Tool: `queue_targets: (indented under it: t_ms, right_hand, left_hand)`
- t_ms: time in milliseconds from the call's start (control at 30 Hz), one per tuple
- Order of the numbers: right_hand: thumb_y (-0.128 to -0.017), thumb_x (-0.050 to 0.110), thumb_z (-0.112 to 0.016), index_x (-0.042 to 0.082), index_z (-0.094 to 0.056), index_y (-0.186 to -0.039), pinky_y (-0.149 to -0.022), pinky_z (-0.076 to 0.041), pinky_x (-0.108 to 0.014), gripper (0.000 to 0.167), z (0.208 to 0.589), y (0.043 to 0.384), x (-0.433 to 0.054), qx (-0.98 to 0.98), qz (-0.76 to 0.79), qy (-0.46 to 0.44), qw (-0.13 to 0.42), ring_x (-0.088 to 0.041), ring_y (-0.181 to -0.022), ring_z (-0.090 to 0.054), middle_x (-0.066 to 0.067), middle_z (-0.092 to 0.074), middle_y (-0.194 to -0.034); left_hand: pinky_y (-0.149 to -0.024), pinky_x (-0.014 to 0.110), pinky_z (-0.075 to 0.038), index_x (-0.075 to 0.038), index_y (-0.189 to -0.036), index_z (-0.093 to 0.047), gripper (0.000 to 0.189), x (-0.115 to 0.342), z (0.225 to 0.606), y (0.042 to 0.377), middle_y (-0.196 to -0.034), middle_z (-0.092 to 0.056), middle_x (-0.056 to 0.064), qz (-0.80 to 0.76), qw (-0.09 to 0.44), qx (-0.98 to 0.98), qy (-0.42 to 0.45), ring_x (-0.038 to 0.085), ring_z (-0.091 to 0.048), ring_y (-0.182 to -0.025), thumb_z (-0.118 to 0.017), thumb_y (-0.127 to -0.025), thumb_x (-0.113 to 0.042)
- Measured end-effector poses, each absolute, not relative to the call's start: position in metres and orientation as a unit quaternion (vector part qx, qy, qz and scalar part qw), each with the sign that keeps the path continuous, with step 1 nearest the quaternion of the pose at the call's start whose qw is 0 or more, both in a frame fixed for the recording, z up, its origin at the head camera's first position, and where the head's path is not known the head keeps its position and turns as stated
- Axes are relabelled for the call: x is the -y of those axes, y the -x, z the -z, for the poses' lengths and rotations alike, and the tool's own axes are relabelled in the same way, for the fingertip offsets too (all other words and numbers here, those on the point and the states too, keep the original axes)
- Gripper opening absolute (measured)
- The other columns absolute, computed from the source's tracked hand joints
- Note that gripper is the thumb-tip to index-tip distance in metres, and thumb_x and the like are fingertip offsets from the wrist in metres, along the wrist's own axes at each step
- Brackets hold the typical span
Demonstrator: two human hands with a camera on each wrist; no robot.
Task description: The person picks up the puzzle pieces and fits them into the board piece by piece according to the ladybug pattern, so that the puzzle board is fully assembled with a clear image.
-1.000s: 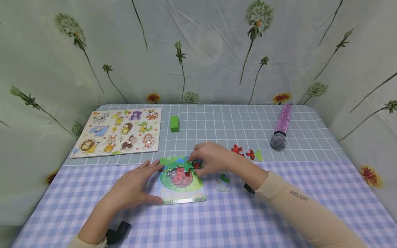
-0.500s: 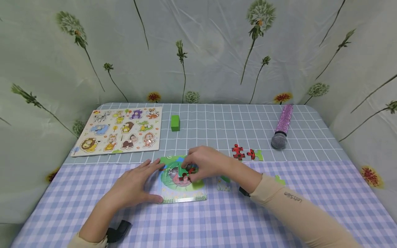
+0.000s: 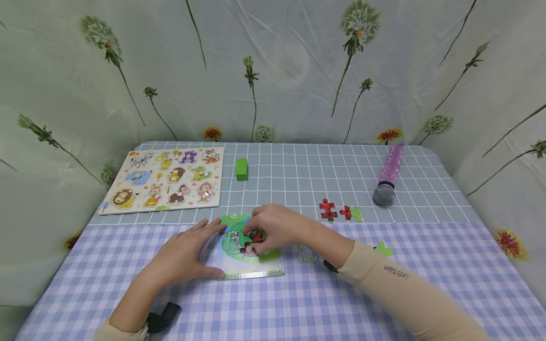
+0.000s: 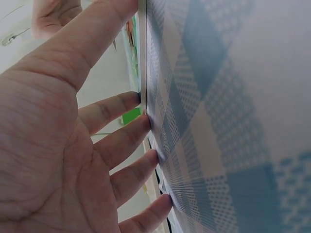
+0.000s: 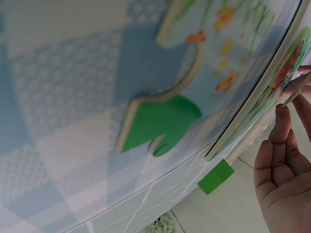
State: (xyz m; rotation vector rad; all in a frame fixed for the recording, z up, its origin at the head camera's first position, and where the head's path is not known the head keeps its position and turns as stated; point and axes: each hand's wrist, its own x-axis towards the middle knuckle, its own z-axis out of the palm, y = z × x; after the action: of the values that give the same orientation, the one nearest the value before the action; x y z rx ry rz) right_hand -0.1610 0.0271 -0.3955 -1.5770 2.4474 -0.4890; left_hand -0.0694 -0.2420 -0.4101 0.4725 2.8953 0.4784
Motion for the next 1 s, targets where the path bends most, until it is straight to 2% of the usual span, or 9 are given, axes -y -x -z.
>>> queue_targets:
  t_ms: [333,767,1000]
  right_hand:
    - [-0.089,0.031,-0.082,0.018,-0.083,-0.114,-0.073,-0.049,-0.019,0.028,0.397,0.157,-0.018,-0.824,0.170,0.532,0.098,-0.004,-0.080,-0.056,0.003,-0.073,-0.099]
    - [-0.082,0.023,-0.081,0.018,-0.083,-0.115,-0.067,-0.043,-0.016,0.033,0.400,0.155,-0.002,-0.825,0.140,0.537,0.103,-0.004,-0.078,-0.053,0.005,-0.070,-0.096]
    - [-0.084,0.023,-0.080,0.019,-0.083,-0.115,-0.066,-0.041,-0.017,0.032,0.400,0.154,0.003,-0.826,0.131,0.538,0.107,-0.005,-0.079,-0.053,0.004,-0.068,-0.095]
  left_hand:
    - [-0.110,0.076,-0.044,-0.025,-0.161,-0.050,0.112,0.241,0.410,0.069,-0.170,-0.048,0.004,-0.159,0.089,-0.971,-0.154,0.044,-0.045,-0.155,-0.092,-0.068,-0.071]
    - [-0.109,0.077,-0.044,-0.024,-0.162,-0.049,0.114,0.241,0.409,0.069,-0.169,-0.048,0.005,-0.158,0.091,-0.971,-0.153,0.045,-0.045,-0.154,-0.091,-0.067,-0.073]
    - [-0.107,0.077,-0.044,-0.025,-0.162,-0.049,0.115,0.240,0.408,0.069,-0.169,-0.049,0.005,-0.159,0.094,-0.971,-0.155,0.045,-0.047,-0.154,-0.089,-0.067,-0.075]
